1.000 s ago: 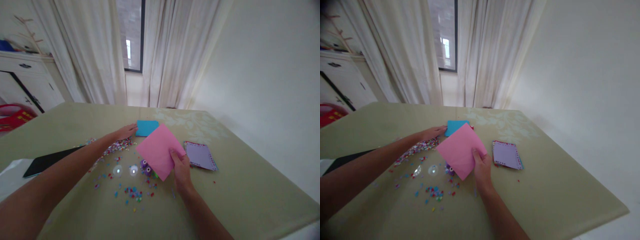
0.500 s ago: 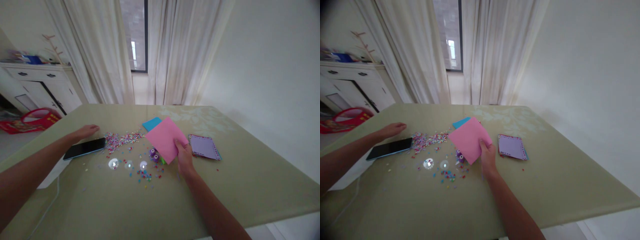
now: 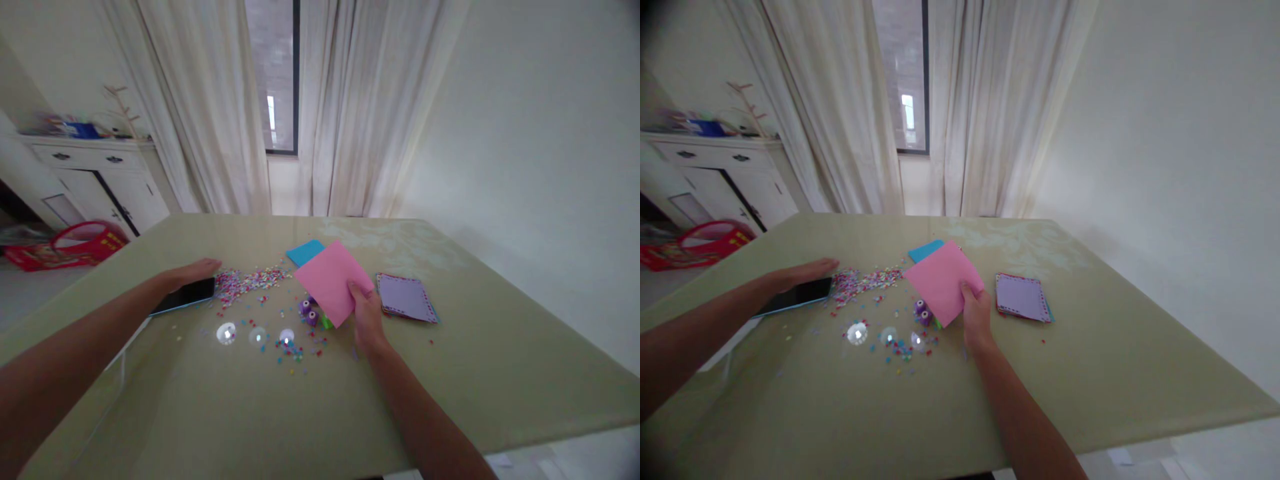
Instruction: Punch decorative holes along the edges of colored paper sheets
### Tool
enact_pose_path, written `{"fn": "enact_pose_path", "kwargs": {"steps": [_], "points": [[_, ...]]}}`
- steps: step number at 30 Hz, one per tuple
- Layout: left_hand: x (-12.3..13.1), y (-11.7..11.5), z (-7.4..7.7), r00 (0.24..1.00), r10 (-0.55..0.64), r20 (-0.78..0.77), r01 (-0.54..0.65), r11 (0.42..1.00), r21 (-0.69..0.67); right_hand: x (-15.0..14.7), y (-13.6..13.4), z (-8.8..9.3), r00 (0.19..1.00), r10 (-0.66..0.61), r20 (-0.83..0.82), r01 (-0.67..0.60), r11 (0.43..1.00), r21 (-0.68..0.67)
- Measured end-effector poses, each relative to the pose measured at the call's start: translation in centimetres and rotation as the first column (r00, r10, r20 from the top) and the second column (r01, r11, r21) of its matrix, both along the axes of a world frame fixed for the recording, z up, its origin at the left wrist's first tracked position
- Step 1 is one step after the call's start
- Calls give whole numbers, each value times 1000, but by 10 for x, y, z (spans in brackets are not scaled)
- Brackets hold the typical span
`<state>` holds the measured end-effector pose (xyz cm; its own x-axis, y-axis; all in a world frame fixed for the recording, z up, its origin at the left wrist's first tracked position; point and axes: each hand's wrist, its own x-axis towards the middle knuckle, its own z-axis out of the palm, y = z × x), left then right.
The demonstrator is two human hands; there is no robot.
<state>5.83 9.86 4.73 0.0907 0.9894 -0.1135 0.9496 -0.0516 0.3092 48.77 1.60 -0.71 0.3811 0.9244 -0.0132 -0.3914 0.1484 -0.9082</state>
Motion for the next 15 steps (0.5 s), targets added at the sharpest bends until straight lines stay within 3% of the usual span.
{"fn": "enact_pose_path", "kwargs": {"steps": [4, 10, 15], "points": [[21, -4, -4, 990, -123, 70, 128, 989, -75, 4, 4, -3, 1000, 3, 7, -3, 1000, 21], [44, 7, -7, 984, -176, 42, 177, 984, -29, 7, 6, -4, 1000, -21, -10, 21, 999, 37], [62, 1, -20, 961, -264, 80, 265, 964, -8, 10, 10, -6, 998, -61, -15, 61, 998, 34]]}}
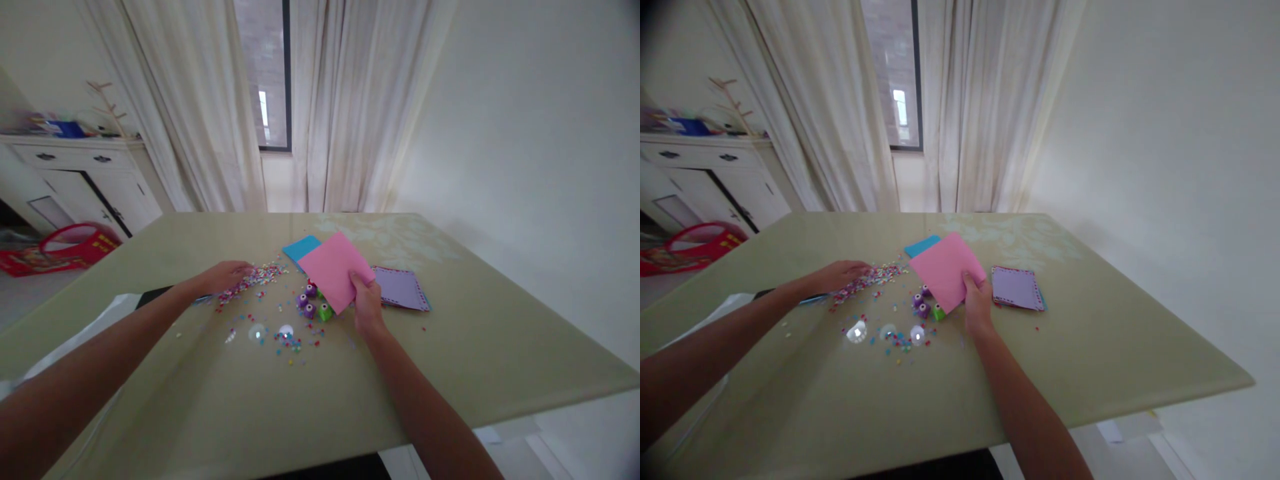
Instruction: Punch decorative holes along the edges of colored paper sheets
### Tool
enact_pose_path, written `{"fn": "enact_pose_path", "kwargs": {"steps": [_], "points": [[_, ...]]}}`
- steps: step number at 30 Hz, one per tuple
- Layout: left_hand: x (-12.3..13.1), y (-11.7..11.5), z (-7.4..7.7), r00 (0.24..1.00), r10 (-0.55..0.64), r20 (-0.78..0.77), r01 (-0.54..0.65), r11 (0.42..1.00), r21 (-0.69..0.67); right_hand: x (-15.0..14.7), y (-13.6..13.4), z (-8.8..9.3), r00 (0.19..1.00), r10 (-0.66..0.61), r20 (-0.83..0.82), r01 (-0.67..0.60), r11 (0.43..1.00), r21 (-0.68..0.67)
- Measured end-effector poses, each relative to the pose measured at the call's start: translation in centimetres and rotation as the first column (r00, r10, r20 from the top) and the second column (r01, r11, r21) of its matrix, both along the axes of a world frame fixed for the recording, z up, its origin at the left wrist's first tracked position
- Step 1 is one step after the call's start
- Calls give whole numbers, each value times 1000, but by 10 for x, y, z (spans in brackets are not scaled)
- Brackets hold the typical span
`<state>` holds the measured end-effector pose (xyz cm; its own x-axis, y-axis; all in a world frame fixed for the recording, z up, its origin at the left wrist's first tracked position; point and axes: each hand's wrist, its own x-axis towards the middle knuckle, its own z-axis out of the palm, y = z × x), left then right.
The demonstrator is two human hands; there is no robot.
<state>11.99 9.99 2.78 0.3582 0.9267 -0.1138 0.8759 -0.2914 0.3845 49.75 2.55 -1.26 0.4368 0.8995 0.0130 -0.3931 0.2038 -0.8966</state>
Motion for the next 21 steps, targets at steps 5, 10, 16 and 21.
{"fn": "enact_pose_path", "kwargs": {"steps": [5, 10, 16, 21], "points": [[23, -21, -24, 998, -60, 33, 60, 998, -3, 1, 4, -3, 1000, -22, -4, 21, 999, -43], [37, -41, -39, 990, -97, 105, 97, 995, 5, 4, 7, -6, 999, -46, -28, 44, 997, -59], [-9, -36, -11, 978, 33, 207, -47, 997, 62, 8, 9, -3, 996, -51, -72, 45, 995, -89], [-91, -41, 12, 981, 191, -27, -189, 979, 79, 6, 8, -1, 992, -53, -118, 41, 994, -102]]}}
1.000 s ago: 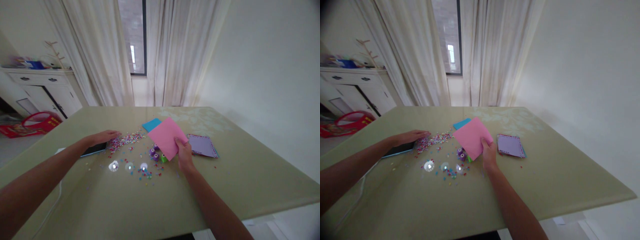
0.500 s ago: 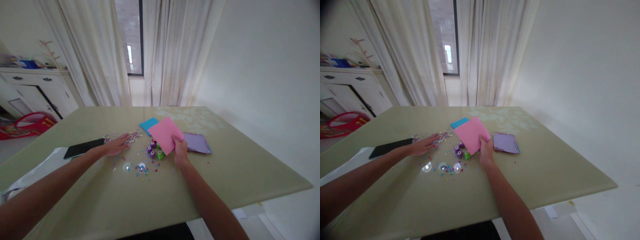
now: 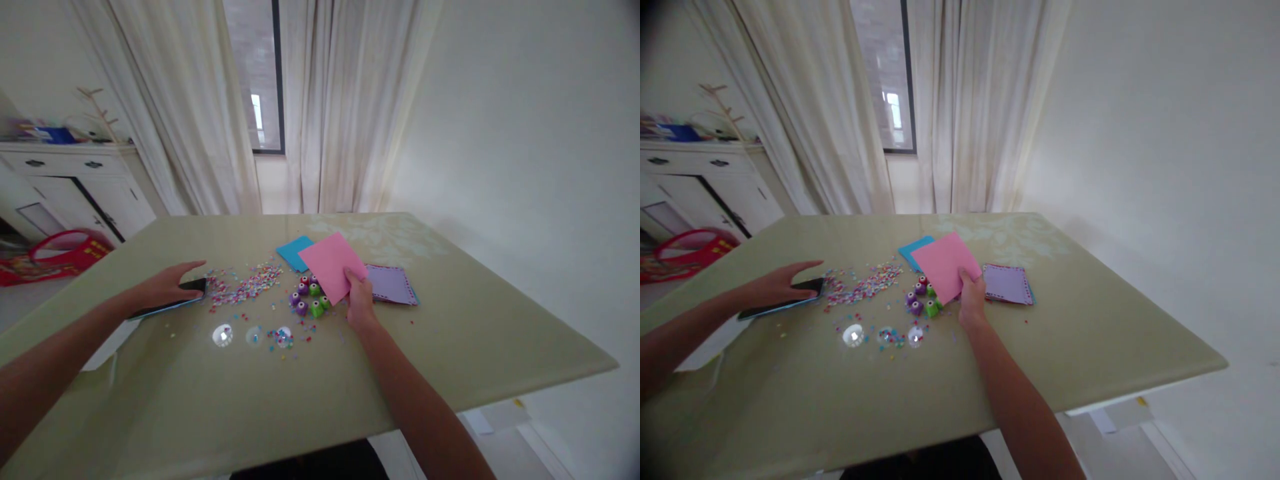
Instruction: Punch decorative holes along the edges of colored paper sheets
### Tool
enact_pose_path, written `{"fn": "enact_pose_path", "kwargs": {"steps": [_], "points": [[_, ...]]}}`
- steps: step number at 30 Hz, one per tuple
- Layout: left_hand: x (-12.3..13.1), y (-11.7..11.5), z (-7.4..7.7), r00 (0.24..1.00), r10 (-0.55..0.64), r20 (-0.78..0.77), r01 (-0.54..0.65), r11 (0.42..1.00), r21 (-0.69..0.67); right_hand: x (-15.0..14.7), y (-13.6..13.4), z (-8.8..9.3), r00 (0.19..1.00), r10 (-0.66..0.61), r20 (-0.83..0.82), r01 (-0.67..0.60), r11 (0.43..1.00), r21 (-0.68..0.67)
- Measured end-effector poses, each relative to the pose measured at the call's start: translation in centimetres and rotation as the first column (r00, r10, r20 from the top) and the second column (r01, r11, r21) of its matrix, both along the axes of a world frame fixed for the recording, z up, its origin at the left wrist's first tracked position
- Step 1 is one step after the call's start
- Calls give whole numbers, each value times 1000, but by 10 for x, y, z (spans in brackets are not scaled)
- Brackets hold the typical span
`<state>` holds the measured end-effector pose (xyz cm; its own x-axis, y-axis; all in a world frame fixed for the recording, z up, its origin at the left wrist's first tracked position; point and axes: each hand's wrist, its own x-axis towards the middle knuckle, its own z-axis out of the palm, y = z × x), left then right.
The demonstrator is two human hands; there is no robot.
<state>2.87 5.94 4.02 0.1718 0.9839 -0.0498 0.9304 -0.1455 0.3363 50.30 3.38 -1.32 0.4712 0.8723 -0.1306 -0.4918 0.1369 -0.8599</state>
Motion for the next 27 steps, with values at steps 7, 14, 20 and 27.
{"fn": "enact_pose_path", "kwargs": {"steps": [7, 14, 20, 27], "points": [[-50, -24, -6, 994, 108, -15, -109, 991, -81, -1, 1, -4, 1000, 3, 16, -3, 1000, 16], [-51, -13, -6, 994, 104, 26, -99, 986, -135, 1, 3, -11, 999, -20, 28, 20, 1000, 5], [-46, -12, -1, 995, 96, -11, -96, 991, -95, 5, 6, -14, 999, -29, 27, 29, 1000, -11], [-64, -2, 9, 961, 262, -89, -265, 964, -25, 4, 6, -16, 1000, -12, 22, 12, 1000, -20]]}}
